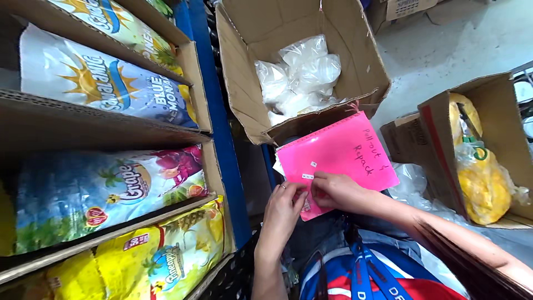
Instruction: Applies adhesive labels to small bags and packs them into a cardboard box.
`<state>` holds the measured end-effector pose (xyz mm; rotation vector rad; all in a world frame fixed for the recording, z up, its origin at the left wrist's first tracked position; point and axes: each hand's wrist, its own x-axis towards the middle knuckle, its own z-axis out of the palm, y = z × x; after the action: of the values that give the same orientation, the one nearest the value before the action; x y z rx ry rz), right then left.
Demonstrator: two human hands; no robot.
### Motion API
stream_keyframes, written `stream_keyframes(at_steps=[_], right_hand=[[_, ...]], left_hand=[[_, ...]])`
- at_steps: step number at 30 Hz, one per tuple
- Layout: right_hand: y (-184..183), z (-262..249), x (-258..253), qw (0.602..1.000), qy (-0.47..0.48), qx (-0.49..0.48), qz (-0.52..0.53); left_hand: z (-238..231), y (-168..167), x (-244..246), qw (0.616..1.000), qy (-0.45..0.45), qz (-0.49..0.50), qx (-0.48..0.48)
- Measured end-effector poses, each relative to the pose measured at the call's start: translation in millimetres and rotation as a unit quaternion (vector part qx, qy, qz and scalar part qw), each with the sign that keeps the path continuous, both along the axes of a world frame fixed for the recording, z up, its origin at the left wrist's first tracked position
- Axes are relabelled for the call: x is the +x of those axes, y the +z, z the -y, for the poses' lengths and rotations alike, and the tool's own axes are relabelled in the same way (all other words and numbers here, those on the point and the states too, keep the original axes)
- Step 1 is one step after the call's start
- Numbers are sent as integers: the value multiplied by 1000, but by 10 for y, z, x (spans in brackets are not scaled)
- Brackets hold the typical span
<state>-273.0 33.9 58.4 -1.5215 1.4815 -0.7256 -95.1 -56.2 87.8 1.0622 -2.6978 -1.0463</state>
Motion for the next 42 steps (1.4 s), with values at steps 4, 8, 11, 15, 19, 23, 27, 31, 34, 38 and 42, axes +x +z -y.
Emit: stream_keyframes(at_steps=[4,8,11,15,19,23,27,31,34,38,42], right_hand=[[105,-1,-205,981,-72,18,179],[206,-12,-301,927,-142,56,343],[276,-26,-306,902,-170,58,393],[348,-46,-289,885,-190,61,421],[373,-66,-301,870,-198,64,447],[365,-93,-311,855,-198,64,474],[365,-112,-310,850,-191,68,485],[372,-123,-320,851,-188,64,486],[383,-127,-322,853,-191,64,482],[384,-140,-323,852,-193,56,482],[390,-155,-321,853,-198,45,480]], left_hand=[[-17,97,-38,994,64,-82,26],[-55,246,-150,973,99,-178,107],[-94,307,-227,957,98,-226,156],[-137,349,-307,951,104,-235,174],[-156,370,-353,943,117,-255,178],[-166,416,-375,938,133,-262,182],[-186,437,-407,938,141,-264,174],[-217,441,-439,940,143,-273,144],[-240,450,-463,943,150,-269,126],[-275,455,-484,947,151,-267,98],[-301,465,-509,950,141,-268,71]])
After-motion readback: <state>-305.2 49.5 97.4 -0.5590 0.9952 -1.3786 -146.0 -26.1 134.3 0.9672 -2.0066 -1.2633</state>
